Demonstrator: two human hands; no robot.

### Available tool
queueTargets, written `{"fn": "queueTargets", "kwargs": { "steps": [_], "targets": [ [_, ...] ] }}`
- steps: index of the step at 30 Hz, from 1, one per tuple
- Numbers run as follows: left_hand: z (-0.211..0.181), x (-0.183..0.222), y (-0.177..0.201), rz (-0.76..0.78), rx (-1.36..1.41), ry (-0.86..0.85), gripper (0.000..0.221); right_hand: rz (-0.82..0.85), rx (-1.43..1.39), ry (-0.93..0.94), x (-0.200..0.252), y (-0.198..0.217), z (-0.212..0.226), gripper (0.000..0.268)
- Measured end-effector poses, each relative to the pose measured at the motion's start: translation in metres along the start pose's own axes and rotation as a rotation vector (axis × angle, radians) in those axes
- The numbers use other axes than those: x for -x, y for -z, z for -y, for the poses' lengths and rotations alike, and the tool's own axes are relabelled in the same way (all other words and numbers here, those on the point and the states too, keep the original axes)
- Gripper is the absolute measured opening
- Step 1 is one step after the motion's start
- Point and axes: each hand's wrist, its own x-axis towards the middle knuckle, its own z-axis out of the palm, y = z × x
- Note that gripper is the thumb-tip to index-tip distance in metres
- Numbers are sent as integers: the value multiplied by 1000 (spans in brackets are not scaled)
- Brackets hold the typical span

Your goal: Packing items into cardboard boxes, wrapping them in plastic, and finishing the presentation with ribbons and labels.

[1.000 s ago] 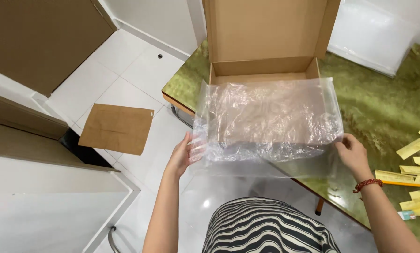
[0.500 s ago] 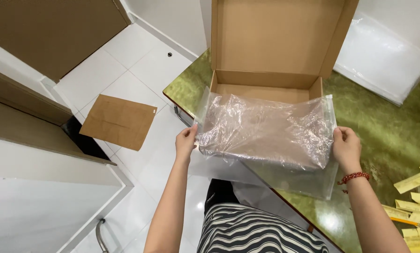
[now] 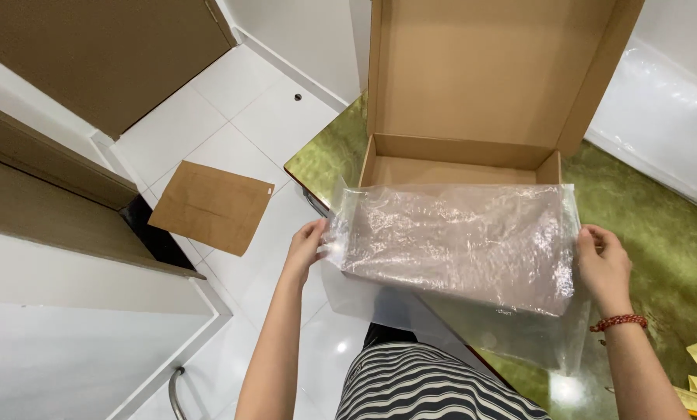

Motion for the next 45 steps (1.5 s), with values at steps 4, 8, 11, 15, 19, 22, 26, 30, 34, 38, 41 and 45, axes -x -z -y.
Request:
{"fn": "queueTargets", "kwargs": {
  "steps": [4,8,11,15,19,22,26,30,34,38,41,45],
  "targets": [
    [-40,-28,-29,-52,-21,-170,49,40,-18,2,-8,-1,47,51],
    [-74,-33,-55,-79,-102,-86,65,60,-8,16,-43,-14,48,52],
    [-75,-51,-62,-94,-75,-87,48,-23,24,106,-111,-39,-11,45],
    [-82,-39,-64,-49,34,-112,53,-89,1,101,-127,-50,-21,36],
    [-71,-38,-59,-33,32,-174,52,-170,17,209,-134,-63,-41,37],
    [-56,-48,-59,-84,-11,-270,32,-242,-59,287,-135,-71,-50,29],
    [-57,-47,-64,-167,-71,-307,21,-335,-60,445,-142,-75,-63,25],
    [-44,-68,-66,-304,-209,-343,23,-352,-100,425,-132,-70,-55,24],
    [-30,-82,-60,-414,-189,-515,21,-363,-131,445,-126,-64,-51,22],
    [-38,-68,-60,-511,-327,-685,23,-336,-149,471,-114,-61,-43,20],
    [-46,-56,-61,-523,-395,-659,22,-306,-169,428,-96,-55,-24,20],
    [-46,-52,-53,-523,-443,-629,20,-299,-206,410,-89,-55,-13,19]
  ]
}}
